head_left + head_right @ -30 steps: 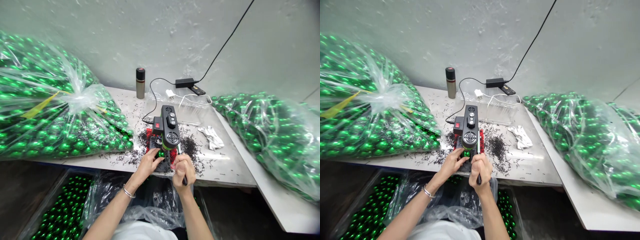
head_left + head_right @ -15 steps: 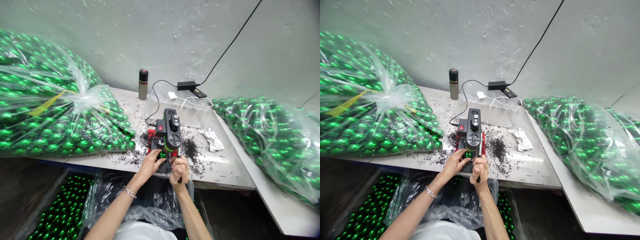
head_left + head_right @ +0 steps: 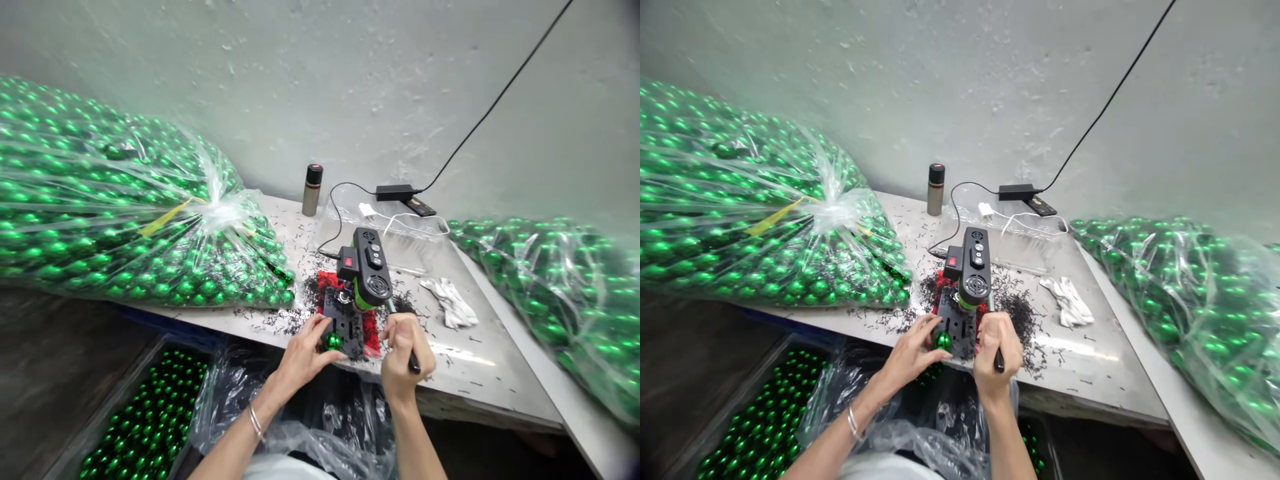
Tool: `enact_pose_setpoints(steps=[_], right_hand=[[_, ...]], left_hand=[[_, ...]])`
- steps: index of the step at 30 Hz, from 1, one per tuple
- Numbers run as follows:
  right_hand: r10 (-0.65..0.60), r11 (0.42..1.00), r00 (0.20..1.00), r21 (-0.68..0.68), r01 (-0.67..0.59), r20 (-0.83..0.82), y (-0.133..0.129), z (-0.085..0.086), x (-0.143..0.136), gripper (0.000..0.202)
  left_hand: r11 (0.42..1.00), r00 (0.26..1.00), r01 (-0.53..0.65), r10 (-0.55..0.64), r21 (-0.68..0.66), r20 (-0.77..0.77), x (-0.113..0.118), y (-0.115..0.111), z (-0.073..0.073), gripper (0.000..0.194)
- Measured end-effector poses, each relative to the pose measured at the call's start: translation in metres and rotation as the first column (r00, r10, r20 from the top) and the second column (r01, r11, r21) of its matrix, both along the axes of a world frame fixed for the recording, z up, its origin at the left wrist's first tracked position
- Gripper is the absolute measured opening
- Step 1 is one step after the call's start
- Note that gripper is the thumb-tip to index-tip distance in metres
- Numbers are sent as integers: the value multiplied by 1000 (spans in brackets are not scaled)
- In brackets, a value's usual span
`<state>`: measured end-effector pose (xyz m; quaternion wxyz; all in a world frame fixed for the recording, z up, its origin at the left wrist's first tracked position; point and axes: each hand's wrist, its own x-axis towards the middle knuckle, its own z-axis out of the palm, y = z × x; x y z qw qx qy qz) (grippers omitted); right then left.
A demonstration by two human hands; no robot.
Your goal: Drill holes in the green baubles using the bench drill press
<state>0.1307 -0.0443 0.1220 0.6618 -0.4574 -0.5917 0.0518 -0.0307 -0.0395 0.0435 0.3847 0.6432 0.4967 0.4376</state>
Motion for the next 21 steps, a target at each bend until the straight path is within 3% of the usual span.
enact_pose_setpoints(steps=[2, 5, 7, 9, 11, 13, 15, 17, 19, 21], right_hand=[[-9, 999, 1000, 37, 9, 6, 1, -5, -1, 35], [-18, 998, 999, 53, 16, 30, 0, -13, -1, 34], [-12, 998, 999, 56, 9, 42, 0, -15, 0, 33], [2, 998, 999, 67, -5, 45, 0, -16, 0, 32], [9, 997, 999, 80, -12, 38, 1, -17, 1, 32], [11, 996, 1000, 83, -13, 29, 1, -18, 1, 31], [14, 996, 999, 86, -16, 28, 1, -20, 1, 31], [15, 995, 999, 94, -18, 36, 1, -21, 1, 31], [12, 995, 999, 99, -16, 41, 1, -21, 1, 32], [8, 995, 999, 99, -12, 42, 1, -21, 1, 34]], left_hand=[[989, 990, -127, 130, 75, -47, -18, 9, 8, 36], [952, 937, -263, 291, 157, -194, -46, 42, 17, 13], [958, 899, -239, 279, 157, -339, -61, 65, 18, 11], [978, 861, -167, 208, 128, -464, -69, 80, 16, 23], [988, 833, -114, 152, 103, -532, -72, 85, 14, 28], [989, 824, -104, 147, 109, -547, -71, 84, 16, 18], [985, 847, -126, 170, 121, -504, -69, 79, 22, 10], [985, 917, -164, 175, 62, -358, -67, 74, 30, 25], [982, 984, -164, 156, -97, -88, -65, 70, 38, 36], [958, 959, -91, 158, -271, 236, -60, 65, 40, 45]])
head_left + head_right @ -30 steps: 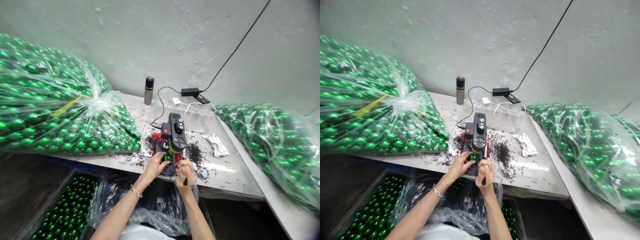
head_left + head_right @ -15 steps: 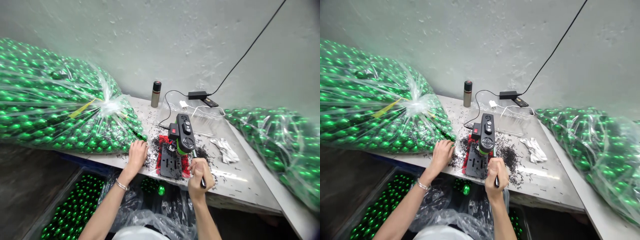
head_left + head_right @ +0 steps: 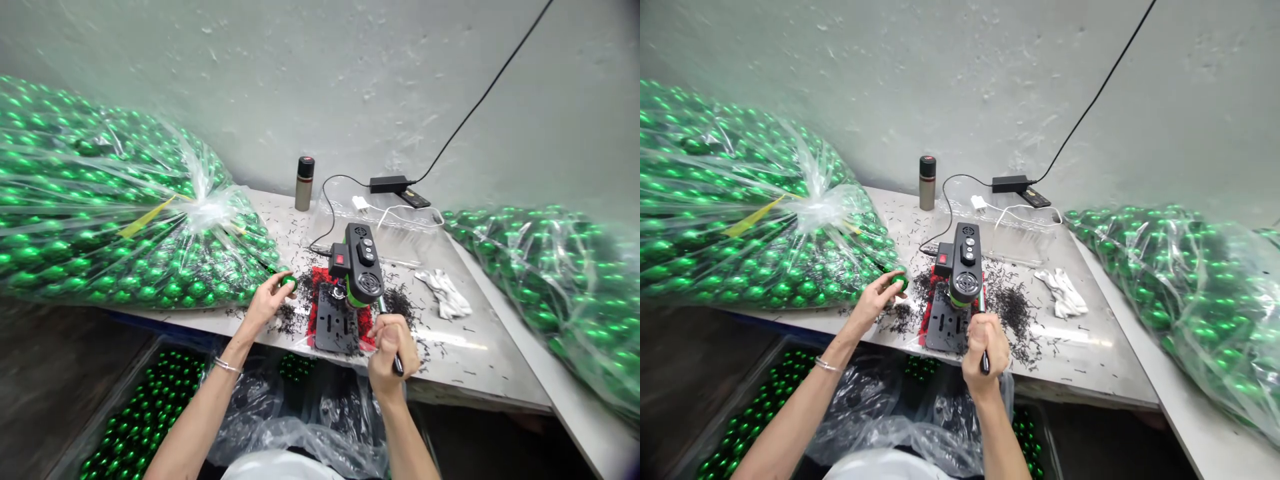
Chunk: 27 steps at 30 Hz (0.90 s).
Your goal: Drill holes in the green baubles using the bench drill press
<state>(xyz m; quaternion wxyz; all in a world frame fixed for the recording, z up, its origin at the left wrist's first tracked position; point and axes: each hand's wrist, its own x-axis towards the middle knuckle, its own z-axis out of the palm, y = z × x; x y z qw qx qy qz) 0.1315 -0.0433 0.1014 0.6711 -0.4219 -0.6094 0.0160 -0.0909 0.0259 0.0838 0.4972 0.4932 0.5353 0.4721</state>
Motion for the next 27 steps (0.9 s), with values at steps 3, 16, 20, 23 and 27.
enact_pose_setpoints(steps=[3, 16, 20, 23, 27], right_hand=[[-6, 1000, 1000, 3, 6, 18, 0, 2, 0, 35], [15, 1000, 997, -19, -14, 75, -3, -2, 3, 31], [24, 1000, 996, -4, -24, 86, -3, -6, 4, 29], [25, 1000, 995, -17, -24, 96, -4, -7, 5, 28], [31, 999, 994, -34, -28, 104, -5, -9, 5, 27]], left_hand=[[986, 916, 40, 28, -163, 400, 12, -7, -6, 49], [977, 950, 212, -212, -23, -230, 74, -23, -51, 44], [941, 837, 297, -175, 162, -518, 81, -26, -49, 37], [896, 774, 363, -139, 254, -618, 85, -26, -52, 35], [858, 765, 343, -19, 382, -644, 87, -25, -62, 35]])
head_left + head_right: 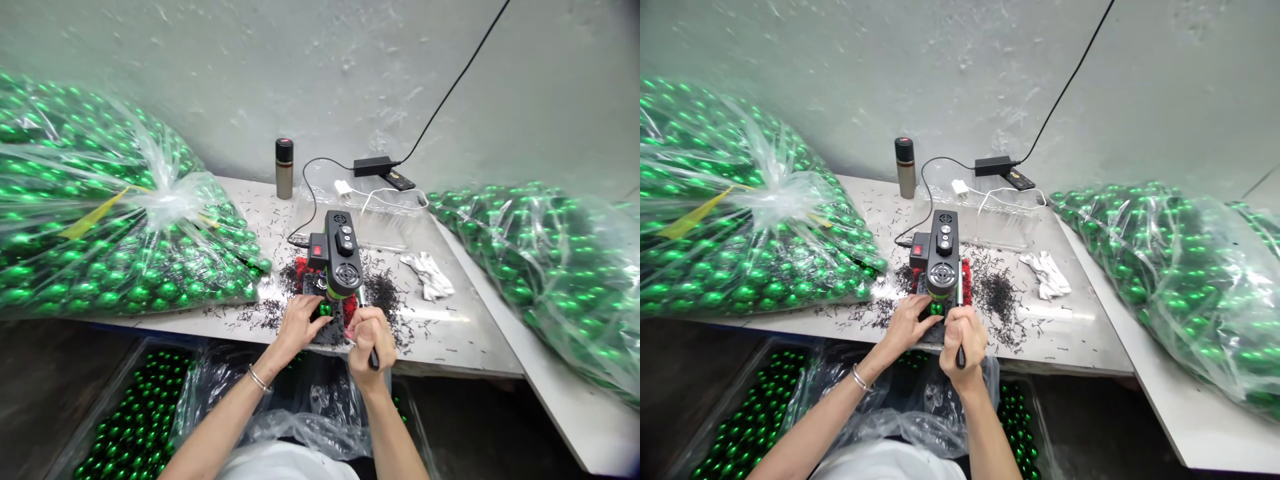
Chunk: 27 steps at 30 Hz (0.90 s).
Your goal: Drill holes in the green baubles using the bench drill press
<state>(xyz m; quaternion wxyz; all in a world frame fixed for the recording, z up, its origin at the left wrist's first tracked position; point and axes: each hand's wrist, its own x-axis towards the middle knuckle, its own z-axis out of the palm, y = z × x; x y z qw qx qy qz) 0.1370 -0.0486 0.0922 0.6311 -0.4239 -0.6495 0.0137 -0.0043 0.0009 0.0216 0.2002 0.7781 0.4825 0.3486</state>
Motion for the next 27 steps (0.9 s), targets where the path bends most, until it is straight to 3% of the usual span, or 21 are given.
enact_pose_setpoints(steps=[5, 10, 15, 22, 24, 27], right_hand=[[6, 998, 1000, 70, -5, -7, 2, -19, 0, 27], [-39, 993, 999, 107, 40, -6, 6, -46, -3, 31], [-51, 989, 998, 135, 57, -49, 10, -56, -5, 35], [-8, 987, 991, 163, -14, 131, 14, -57, 2, 29], [-7, 988, 991, 151, -13, 136, 12, -50, 3, 29], [-25, 995, 998, 98, 19, 53, 7, -25, 3, 30]], left_hand=[[994, 999, -6, 0, 108, 48, 0, 1, -11, 36], [994, 998, -12, 4, 112, 70, 0, 1, -14, 35], [994, 997, -5, -3, 111, 74, 1, 1, -14, 35], [996, 996, -3, -6, 93, 92, 0, 1, -14, 34], [997, 995, 0, -8, 79, 101, 1, 4, -13, 34], [998, 993, -5, -1, 55, 114, 1, 4, -12, 34]])
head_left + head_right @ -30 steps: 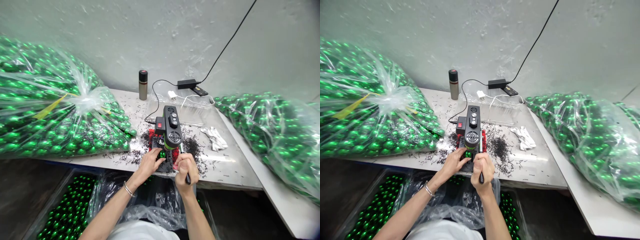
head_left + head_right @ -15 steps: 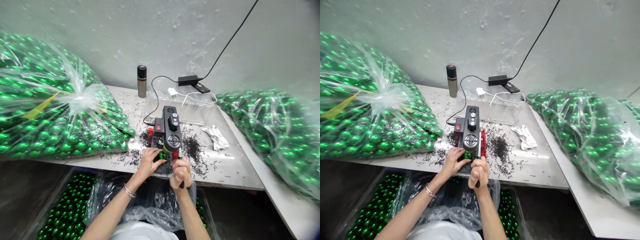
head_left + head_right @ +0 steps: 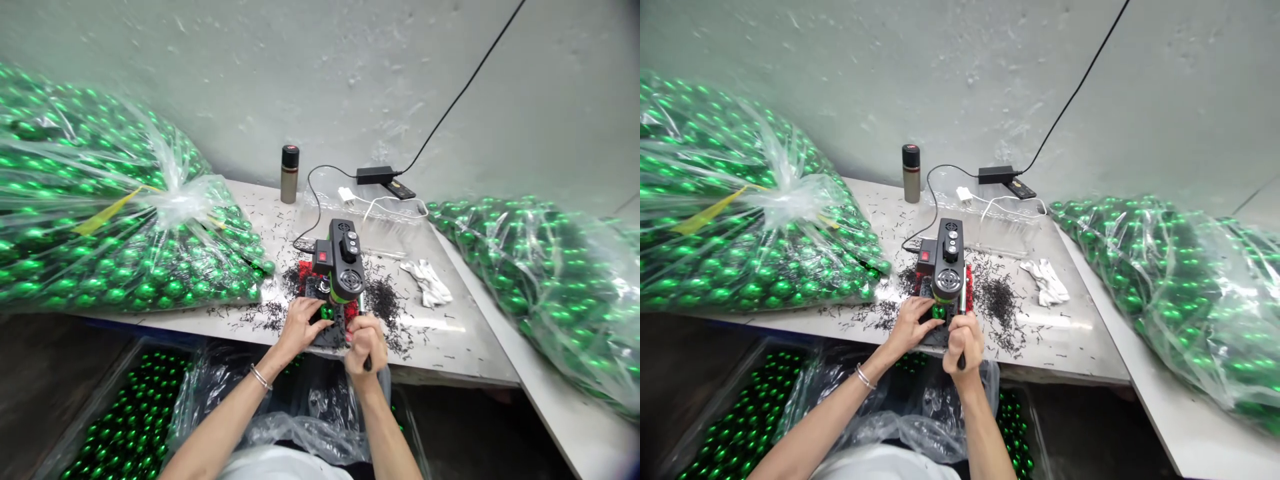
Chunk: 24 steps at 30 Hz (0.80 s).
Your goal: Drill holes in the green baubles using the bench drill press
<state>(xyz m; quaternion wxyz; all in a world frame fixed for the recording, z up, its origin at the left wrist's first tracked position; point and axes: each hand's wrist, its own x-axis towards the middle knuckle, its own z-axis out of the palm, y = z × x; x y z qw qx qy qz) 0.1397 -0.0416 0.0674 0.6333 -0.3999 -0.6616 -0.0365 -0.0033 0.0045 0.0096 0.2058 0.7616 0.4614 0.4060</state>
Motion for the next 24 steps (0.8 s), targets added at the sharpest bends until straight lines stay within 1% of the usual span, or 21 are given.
enact_pose_setpoints(steps=[3, 5, 6, 8, 9, 10, 12, 13, 14, 16, 19, 21, 24], right_hand=[[-16, 995, 994, -104, 5, -106, -4, 32, -2, 32], [-14, 990, 992, -143, -5, -126, -4, 45, -3, 31], [-12, 990, 992, -140, -6, -125, -4, 48, -3, 32], [-12, 995, 992, -103, -1, -125, -3, 47, -5, 33], [-10, 997, 992, -82, -1, -129, -3, 44, -6, 34], [-7, 998, 991, -65, -2, -135, -2, 40, -6, 34], [1, 999, 989, -41, -7, -146, -1, 32, -8, 34], [4, 999, 989, -35, -9, -147, -1, 30, -8, 34], [5, 999, 989, -33, -10, -145, -1, 28, -8, 34], [5, 999, 990, -35, -10, -138, -1, 27, -8, 34], [0, 999, 990, -49, -7, -141, -1, 29, -8, 34], [-1, 999, 988, -50, -6, -152, -1, 29, -9, 34], [8, 998, 988, -58, -18, -155, -2, 28, -8, 34]], left_hand=[[1000, 1000, -1, 1, -5, 0, -4, -14, 0, 34], [1000, 1000, 7, -7, 23, -29, -10, -29, 0, 42], [999, 999, 10, -7, 43, -51, -15, -36, 0, 51], [997, 994, -4, 13, 82, -108, -26, -44, 2, 67], [994, 990, -32, 46, 101, -136, -34, -43, 4, 67], [990, 981, -81, 100, 119, -165, -42, -38, 8, 59], [966, 937, -217, 247, 142, -249, -58, -18, 19, 32], [945, 896, -294, 325, 142, -304, -67, -4, 25, 28], [928, 846, -350, 373, 130, -380, -74, 11, 31, 27], [922, 819, -371, 382, 113, -428, -84, 39, 41, 25], [936, 826, -344, 341, 78, -448, -88, 69, 48, 13], [942, 837, -331, 316, 48, -446, -86, 78, 47, 6], [944, 852, -330, 302, 8, -428, -86, 81, 45, 4]])
